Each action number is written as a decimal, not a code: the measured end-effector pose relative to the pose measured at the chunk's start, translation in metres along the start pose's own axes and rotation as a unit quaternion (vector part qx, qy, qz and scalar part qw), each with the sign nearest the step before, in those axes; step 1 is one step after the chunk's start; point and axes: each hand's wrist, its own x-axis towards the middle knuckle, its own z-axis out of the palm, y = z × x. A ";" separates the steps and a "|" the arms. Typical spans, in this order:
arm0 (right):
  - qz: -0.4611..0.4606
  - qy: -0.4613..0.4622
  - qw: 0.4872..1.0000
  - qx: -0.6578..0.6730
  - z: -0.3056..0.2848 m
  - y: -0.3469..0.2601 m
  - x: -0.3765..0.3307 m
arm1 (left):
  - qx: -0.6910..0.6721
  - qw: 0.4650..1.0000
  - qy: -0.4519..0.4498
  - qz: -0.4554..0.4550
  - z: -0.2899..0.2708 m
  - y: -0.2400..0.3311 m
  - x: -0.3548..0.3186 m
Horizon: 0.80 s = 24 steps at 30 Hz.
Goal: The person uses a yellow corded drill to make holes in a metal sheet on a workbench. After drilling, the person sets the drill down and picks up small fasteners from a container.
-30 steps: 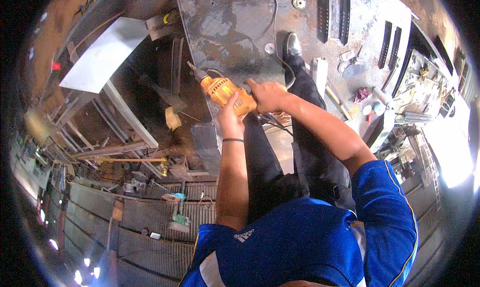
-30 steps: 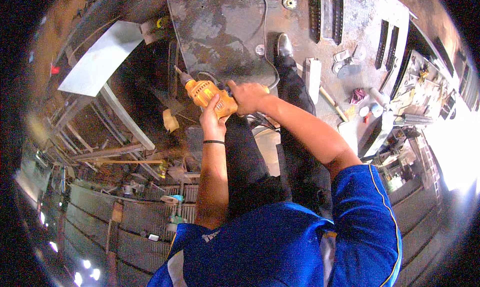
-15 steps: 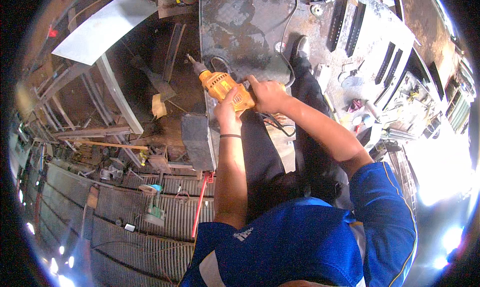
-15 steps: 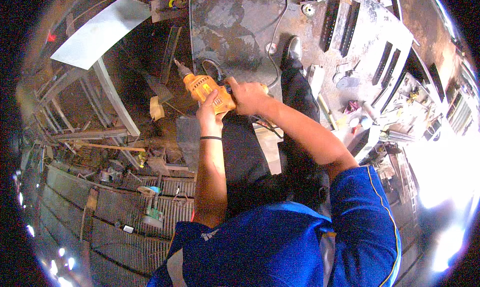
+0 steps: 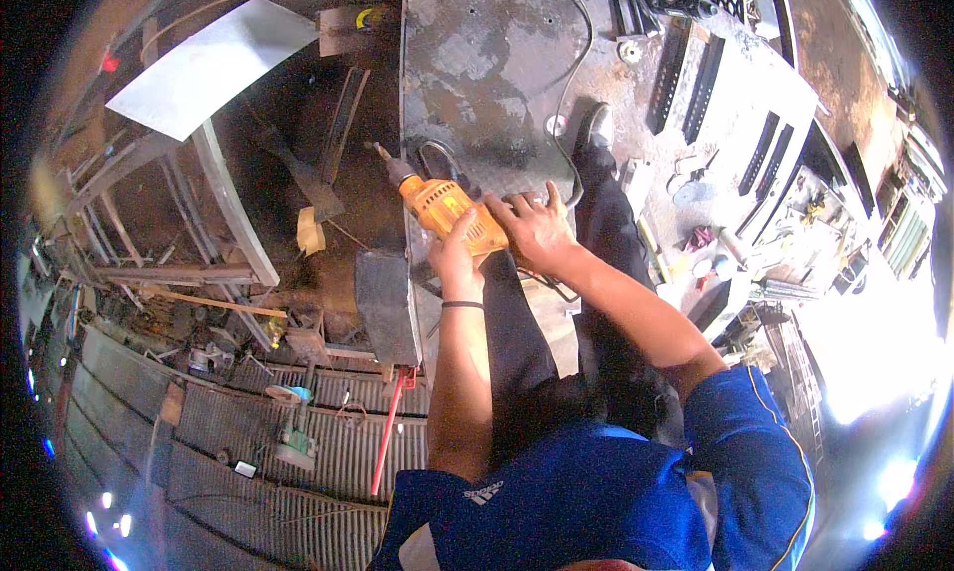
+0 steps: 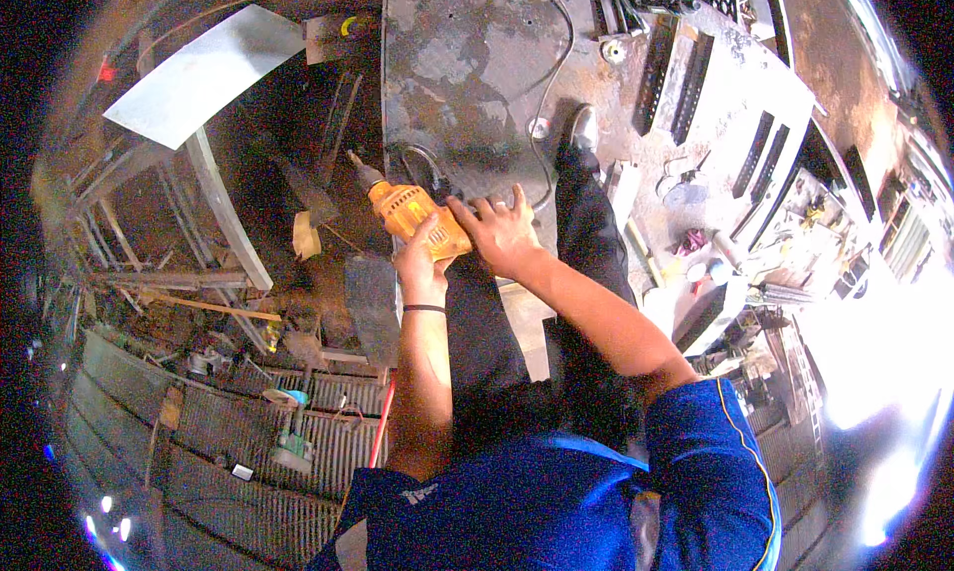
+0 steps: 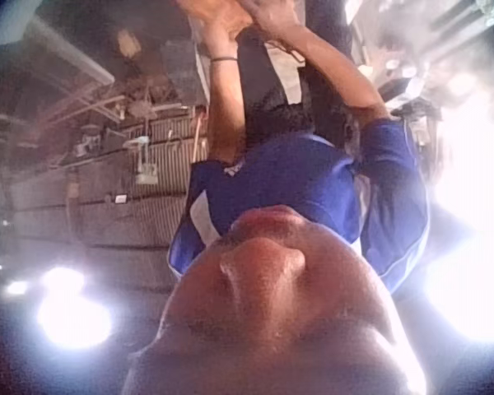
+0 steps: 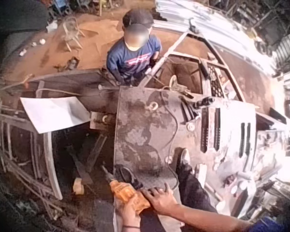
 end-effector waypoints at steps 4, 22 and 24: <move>0.020 -0.089 0.995 0.050 -0.016 -0.008 0.004 | 0.013 0.999 -0.012 0.044 -0.002 0.000 -0.004; 0.162 -0.160 0.973 0.040 -0.007 0.010 -0.034 | 0.253 0.944 -0.147 -0.154 0.031 -0.020 0.028; 0.166 -0.158 0.972 0.056 -0.003 0.019 -0.036 | 0.270 0.943 -0.118 -0.156 0.040 -0.021 0.026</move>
